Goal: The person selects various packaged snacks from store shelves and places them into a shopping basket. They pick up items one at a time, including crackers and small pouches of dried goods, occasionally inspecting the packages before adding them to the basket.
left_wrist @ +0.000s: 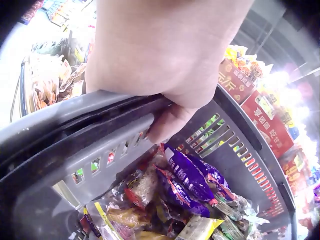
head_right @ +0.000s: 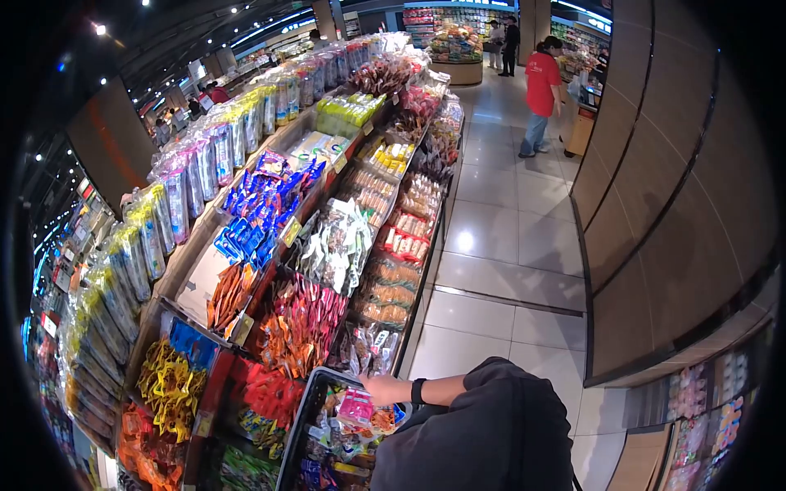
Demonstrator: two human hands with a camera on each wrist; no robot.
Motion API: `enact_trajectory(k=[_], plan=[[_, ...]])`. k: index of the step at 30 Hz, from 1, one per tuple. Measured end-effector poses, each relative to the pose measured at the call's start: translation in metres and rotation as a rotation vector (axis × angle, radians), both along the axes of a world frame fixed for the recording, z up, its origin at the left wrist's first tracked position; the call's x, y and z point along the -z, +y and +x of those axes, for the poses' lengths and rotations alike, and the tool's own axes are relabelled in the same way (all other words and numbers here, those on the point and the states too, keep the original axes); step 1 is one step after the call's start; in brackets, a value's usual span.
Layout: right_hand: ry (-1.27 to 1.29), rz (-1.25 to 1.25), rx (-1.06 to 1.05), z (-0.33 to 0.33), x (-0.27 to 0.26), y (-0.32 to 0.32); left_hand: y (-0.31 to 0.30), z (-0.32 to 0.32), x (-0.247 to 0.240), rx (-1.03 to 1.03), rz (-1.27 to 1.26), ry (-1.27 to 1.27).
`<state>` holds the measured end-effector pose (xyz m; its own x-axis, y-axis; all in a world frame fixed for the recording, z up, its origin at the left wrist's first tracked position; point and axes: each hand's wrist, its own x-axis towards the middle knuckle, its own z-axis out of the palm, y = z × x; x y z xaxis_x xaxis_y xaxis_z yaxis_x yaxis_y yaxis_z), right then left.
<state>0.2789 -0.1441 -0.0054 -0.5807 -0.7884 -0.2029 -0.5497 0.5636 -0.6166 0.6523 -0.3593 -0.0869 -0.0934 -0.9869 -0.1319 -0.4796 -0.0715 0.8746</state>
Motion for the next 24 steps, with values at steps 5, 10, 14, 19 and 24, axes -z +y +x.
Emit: enact_trajectory(k=[5, 10, 14, 19, 24], plan=[[0.0, 0.031, -0.014, 0.0, -0.009, 0.0, -0.001, 0.008, -0.003, -0.032, 0.002, 0.011], [-0.04, 0.047, 0.009, 0.002, -0.017, 0.001, -0.003, 0.023, -0.003, -0.061, -0.002, 0.02], [-0.033, 0.04, 0.022, 0.003, -0.017, 0.002, -0.006, 0.042, 0.002, -0.102, -0.001, 0.066], [0.004, -0.025, 0.024, -0.002, -0.008, 0.002, 0.0, 0.062, 0.006, -0.177, 0.064, 0.229], [0.011, 0.053, 0.03, 0.002, -0.018, -0.001, 0.004, 0.046, -0.032, -0.164, 0.083, 0.161]])
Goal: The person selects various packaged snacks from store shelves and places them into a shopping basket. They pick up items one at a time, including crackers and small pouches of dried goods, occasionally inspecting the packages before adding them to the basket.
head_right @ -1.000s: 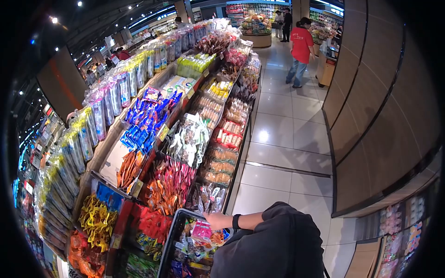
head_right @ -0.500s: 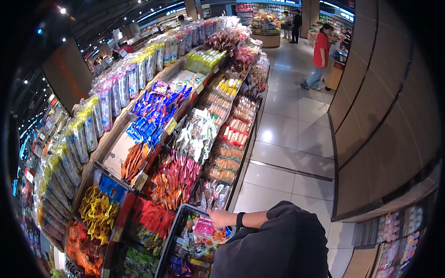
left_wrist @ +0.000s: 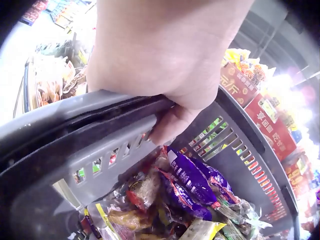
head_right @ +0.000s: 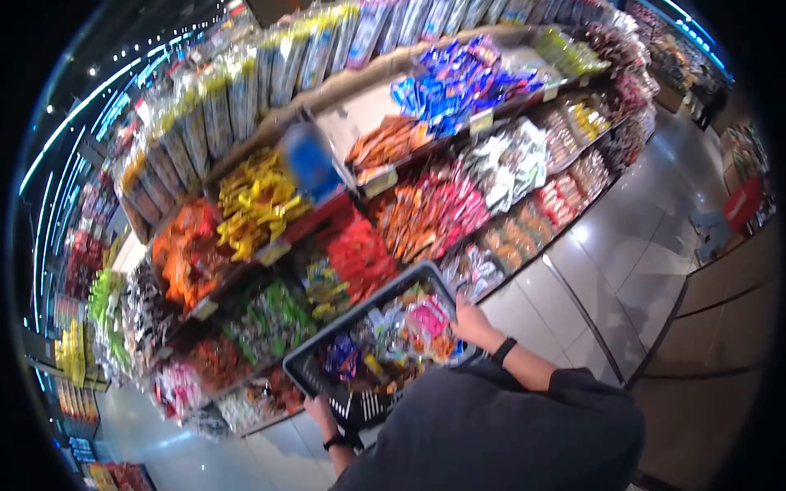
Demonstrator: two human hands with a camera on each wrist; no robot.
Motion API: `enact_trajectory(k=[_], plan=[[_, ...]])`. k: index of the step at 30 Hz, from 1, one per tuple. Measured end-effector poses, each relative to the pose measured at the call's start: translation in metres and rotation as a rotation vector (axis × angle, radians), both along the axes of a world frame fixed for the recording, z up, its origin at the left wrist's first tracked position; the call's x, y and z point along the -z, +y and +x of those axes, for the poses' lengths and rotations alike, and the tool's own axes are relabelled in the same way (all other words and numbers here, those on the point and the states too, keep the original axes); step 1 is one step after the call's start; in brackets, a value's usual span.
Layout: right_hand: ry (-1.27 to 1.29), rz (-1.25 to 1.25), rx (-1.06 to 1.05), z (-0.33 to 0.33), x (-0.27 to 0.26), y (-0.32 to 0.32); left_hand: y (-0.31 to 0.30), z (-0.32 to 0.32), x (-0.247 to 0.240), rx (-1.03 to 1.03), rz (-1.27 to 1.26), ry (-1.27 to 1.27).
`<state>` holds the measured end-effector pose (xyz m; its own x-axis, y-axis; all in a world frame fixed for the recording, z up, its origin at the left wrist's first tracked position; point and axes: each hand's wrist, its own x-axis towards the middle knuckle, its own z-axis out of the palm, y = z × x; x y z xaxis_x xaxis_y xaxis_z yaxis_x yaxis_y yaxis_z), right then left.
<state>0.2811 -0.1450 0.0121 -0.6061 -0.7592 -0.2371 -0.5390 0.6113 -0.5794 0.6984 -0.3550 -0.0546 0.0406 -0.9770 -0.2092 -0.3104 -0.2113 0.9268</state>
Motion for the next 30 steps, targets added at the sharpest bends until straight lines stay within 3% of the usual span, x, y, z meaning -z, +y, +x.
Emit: enact_trajectory(k=[8, 10, 11, 15, 17, 20, 24, 30], plan=[[-0.091, 0.0, -0.081, -0.011, -0.01, 0.005, -0.001, -0.001, -0.003, -0.008, 0.069, 0.009], [-0.106, -0.097, -0.073, -0.024, 0.007, 0.011, 0.0, -0.002, -0.006, -0.03, 0.091, 0.084], [-0.217, -0.025, -0.011, -0.034, 0.007, 0.012, -0.002, -0.004, -0.008, -0.018, 0.096, 0.072], [-0.279, -0.222, 0.168, -0.066, 0.03, 0.021, -0.001, -0.004, -0.01, -0.004, 0.102, 0.011], [-0.019, -0.218, 0.216, -0.076, 0.05, 0.024, -0.002, -0.001, -0.009, -0.012, 0.107, 0.0], [0.143, -0.146, 0.291, -0.093, 0.087, 0.015, -0.002, -0.001, -0.01, -0.001, 0.112, -0.025], [0.114, -0.292, 0.24, -0.122, 0.126, 0.0, 0.001, -0.005, -0.016, -0.032, 0.122, 0.037], [-0.036, -0.116, 0.308, -0.143, 0.137, -0.03, -0.002, -0.005, -0.018, -0.006, 0.123, -0.017]])
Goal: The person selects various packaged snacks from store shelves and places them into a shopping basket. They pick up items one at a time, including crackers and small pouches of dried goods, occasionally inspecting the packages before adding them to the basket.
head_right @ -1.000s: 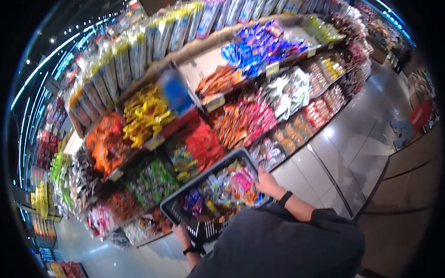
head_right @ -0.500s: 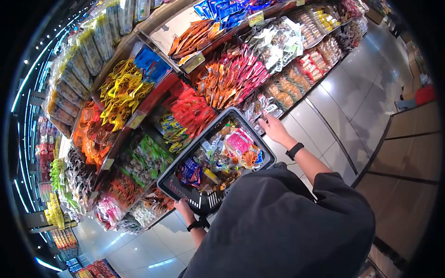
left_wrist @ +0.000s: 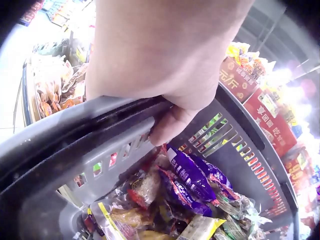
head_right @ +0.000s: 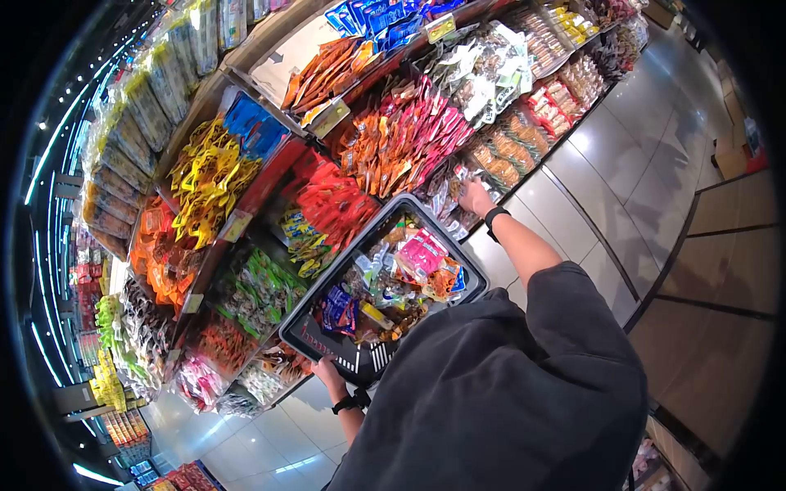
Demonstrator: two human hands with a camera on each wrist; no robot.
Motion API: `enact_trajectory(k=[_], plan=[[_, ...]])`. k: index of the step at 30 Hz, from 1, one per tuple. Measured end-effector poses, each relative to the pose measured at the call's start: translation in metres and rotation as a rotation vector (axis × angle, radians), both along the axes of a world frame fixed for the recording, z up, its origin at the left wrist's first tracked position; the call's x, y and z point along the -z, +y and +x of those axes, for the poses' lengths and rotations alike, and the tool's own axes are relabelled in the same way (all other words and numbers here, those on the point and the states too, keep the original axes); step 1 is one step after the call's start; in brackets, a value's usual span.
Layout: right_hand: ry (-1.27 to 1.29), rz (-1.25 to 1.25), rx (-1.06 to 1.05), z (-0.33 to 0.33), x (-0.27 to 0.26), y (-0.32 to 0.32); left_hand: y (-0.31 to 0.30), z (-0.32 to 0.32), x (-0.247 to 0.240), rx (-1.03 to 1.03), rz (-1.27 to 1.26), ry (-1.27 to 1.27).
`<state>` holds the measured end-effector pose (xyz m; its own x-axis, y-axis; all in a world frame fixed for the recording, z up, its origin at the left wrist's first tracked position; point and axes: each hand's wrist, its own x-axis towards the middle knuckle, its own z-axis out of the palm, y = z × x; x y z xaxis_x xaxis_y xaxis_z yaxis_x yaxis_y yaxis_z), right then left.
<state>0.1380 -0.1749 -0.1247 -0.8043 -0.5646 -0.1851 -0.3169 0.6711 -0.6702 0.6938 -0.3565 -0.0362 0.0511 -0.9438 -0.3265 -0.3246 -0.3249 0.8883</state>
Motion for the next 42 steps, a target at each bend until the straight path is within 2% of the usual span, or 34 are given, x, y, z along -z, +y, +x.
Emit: enact_trajectory(k=[2, 3, 5, 6, 7, 8, 9, 10, 11, 12, 14, 16, 18, 20, 26, 28, 30, 31, 32, 34, 36, 38, 40, 42], plan=[[-0.057, 0.213, -0.035, -0.009, 0.011, -0.005, 0.0, -0.001, 0.002, -0.018, -0.011, -0.025], [0.076, 0.19, -0.085, -0.01, 0.022, -0.005, 0.0, -0.003, 0.003, -0.035, -0.028, 0.034], [0.296, 0.5, -0.542, -0.026, 0.052, -0.016, -0.001, 0.003, 0.009, -0.022, -0.036, -0.001], [0.267, 0.206, -0.385, -0.018, 0.045, -0.011, -0.002, 0.001, 0.009, -0.03, -0.047, 0.014], [0.325, 0.045, -0.316, -0.019, 0.069, -0.01, -0.002, 0.001, 0.009, -0.02, -0.06, -0.005], [0.017, 0.132, -0.106, -0.005, 0.03, -0.011, -0.002, 0.003, 0.01, -0.008, -0.071, -0.024], [0.121, 0.048, -0.15, -0.009, 0.049, -0.01, -0.003, 0.005, 0.011, -0.014, -0.061, -0.011], [0.209, 0.022, -0.079, 0.001, 0.04, -0.007, -0.004, 0.005, 0.013, -0.017, -0.048, 0.003], [0.131, 0.021, -0.076, 0.002, 0.033, -0.006, -0.003, 0.005, 0.009, 0.004, -0.009, 0.002], [0.15, 0.11, -0.133, -0.004, 0.051, -0.005, -0.003, 0.002, 0.004, 0.024, 0.029, -0.003], [0.024, 0.166, -0.137, 0.001, 0.031, 0.003, 0.002, -0.007, -0.005, -0.002, 0.024, 0.035], [0.059, 0.077, -0.069, 0.008, 0.024, 0.002, 0.0, -0.001, 0.0, 0.041, 0.03, 0.02], [0.074, 0.076, -0.081, 0.007, 0.032, 0.002, -0.002, 0.002, 0.006, -0.017, 0.039, 0.043], [-0.057, 0.134, -0.08, 0.007, 0.024, -0.001, -0.004, 0.006, 0.011, -0.005, 0.029, 0.026], [-0.002, 0.136, -0.092, 0.015, 0.02, -0.001, -0.003, 0.005, 0.009, -0.002, 0.032, 0.048], [-0.157, -0.019, 0.104, 0.019, 0.024, -0.003, 0.002, -0.004, -0.002, -0.032, 0.03, 0.061], [-0.217, -0.125, 0.144, 0.028, -0.015, 0.004, 0.01, -0.021, -0.023, -0.038, 0.06, 0.064], [-0.113, -0.263, 0.114, 0.023, 0.01, 0.01, 0.012, -0.027, -0.026, -0.033, 0.081, 0.034], [-0.204, -0.142, 0.032, 0.022, -0.015, 0.019, 0.01, -0.017, -0.022, -0.035, 0.098, -0.014], [-0.306, -0.343, 0.139, 0.029, -0.035, 0.023, -0.007, 0.02, 0.018, 0.241, -0.113, -0.418], [-0.297, -0.344, 0.228, 0.028, -0.044, 0.028, 0.006, -0.016, -0.009, -0.039, -0.049, 0.118], [-0.632, -0.507, 0.316, 0.033, -0.075, 0.042, 0.002, -0.004, -0.004, 0.008, 0.012, -0.005], [-0.635, -0.538, 0.384, 0.03, -0.069, 0.047, 0.002, -0.006, -0.003, -0.012, 0.027, 0.018], [-0.902, -0.79, 0.476, 0.028, -0.055, 0.059, 0.005, -0.01, -0.009, -0.026, 0.033, 0.026]])
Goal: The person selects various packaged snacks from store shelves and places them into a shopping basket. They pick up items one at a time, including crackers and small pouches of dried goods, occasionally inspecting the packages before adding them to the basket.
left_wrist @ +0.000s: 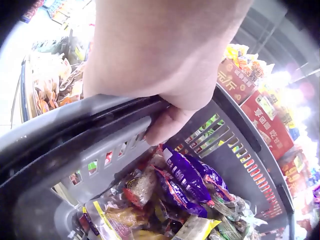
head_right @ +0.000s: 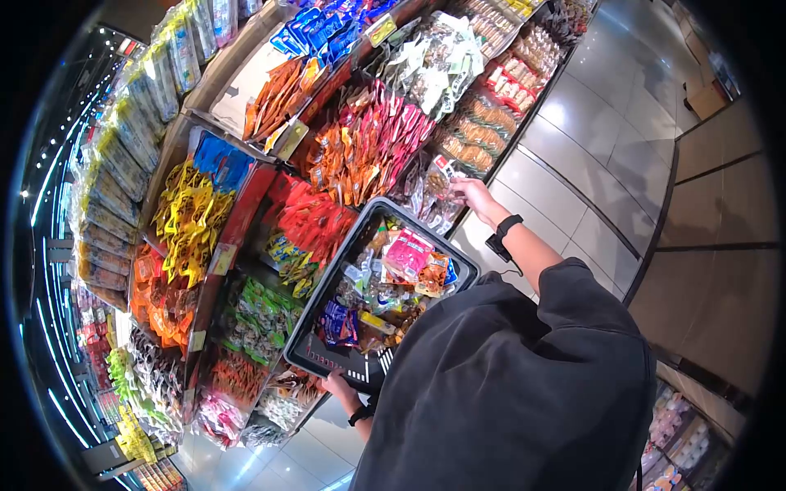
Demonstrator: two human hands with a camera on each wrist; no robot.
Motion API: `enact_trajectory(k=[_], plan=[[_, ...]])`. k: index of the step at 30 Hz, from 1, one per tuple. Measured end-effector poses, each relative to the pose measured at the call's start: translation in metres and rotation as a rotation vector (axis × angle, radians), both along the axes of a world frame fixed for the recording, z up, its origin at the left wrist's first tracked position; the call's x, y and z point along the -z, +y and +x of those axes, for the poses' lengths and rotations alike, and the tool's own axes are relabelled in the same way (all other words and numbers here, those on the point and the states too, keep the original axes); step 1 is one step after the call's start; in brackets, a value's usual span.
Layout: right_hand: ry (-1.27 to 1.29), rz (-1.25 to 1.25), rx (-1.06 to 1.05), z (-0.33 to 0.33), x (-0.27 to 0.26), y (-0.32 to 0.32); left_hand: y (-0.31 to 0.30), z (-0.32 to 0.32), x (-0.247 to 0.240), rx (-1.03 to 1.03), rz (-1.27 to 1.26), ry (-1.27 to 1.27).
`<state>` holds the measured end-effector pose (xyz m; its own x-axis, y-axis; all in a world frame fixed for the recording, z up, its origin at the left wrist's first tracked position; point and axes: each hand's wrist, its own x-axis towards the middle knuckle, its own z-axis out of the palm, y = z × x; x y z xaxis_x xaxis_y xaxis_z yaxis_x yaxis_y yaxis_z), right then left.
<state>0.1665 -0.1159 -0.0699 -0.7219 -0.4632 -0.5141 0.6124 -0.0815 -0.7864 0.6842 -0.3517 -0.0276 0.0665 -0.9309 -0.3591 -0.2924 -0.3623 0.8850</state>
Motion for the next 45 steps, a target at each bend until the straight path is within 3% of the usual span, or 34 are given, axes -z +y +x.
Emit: enact_trajectory(k=[4, 8, 12, 14, 19, 21, 26, 28, 30, 31, 32, 34, 36, 37, 39, 40, 42, 44, 45], plan=[[-0.142, -0.089, 0.108, 0.007, -0.018, 0.015, -0.005, 0.005, 0.006, 0.005, 0.021, -0.002], [-0.109, -0.117, 0.057, 0.0, -0.03, 0.037, 0.001, -0.006, -0.006, 0.007, 0.032, -0.008], [0.192, -0.024, -0.1, -0.01, -0.072, 0.057, 0.0, 0.001, -0.001, -0.019, 0.01, -0.046], [0.318, -0.05, -0.248, -0.003, -0.128, 0.059, -0.001, 0.0, 0.004, -0.016, -0.049, 0.016], [0.28, -0.294, -0.475, 0.017, -0.199, 0.049, 0.0, -0.004, 0.001, -0.025, -0.033, 0.031], [0.226, -0.452, -0.63, 0.025, -0.203, 0.036, -0.001, -0.002, 0.003, -0.049, -0.029, 0.038], [0.079, -0.375, -0.876, 0.074, -0.168, -0.029, -0.001, -0.002, 0.002, -0.004, -0.024, 0.015], [0.292, -0.024, -0.893, 0.1, -0.156, -0.046, 0.0, 0.003, 0.004, 0.029, -0.018, 0.007], [1.495, 0.177, -0.782, 0.104, -0.094, -0.041, 0.002, -0.004, -0.003, -0.017, -0.014, 0.039], [0.976, 0.1, -0.856, 0.108, -0.127, -0.039, 0.002, -0.003, -0.002, -0.021, 0.001, 0.011], [0.976, 0.109, -0.856, 0.102, -0.133, -0.037, 0.002, -0.003, -0.001, -0.018, 0.008, 0.014], [0.406, -0.05, -0.745, 0.086, -0.139, -0.037, 0.002, -0.002, 0.001, -0.024, -0.027, 0.008], [0.449, 0.115, -0.503, 0.063, -0.133, -0.035, 0.0, 0.002, 0.003, 0.008, -0.004, -0.026], [0.554, 0.103, -0.349, 0.045, -0.09, -0.034, -0.002, 0.003, 0.005, 0.007, 0.003, -0.007], [0.8, 0.437, -0.254, 0.009, -0.031, -0.031, 0.0, 0.003, 0.003, 0.002, 0.01, 0.012], [0.82, 0.708, -0.315, -0.004, -0.018, -0.031, 0.002, -0.002, -0.003, -0.014, -0.005, 0.01], [0.901, 0.825, -0.3, -0.028, 0.036, -0.036, 0.005, -0.011, -0.008, -0.036, -0.022, 0.019], [0.888, 0.74, -0.472, -0.048, 0.05, -0.04, 0.004, -0.01, -0.009, -0.018, -0.014, 0.023], [0.961, 0.811, -0.428, -0.052, 0.064, -0.05, 0.003, -0.008, -0.006, -0.012, -0.018, 0.027]])
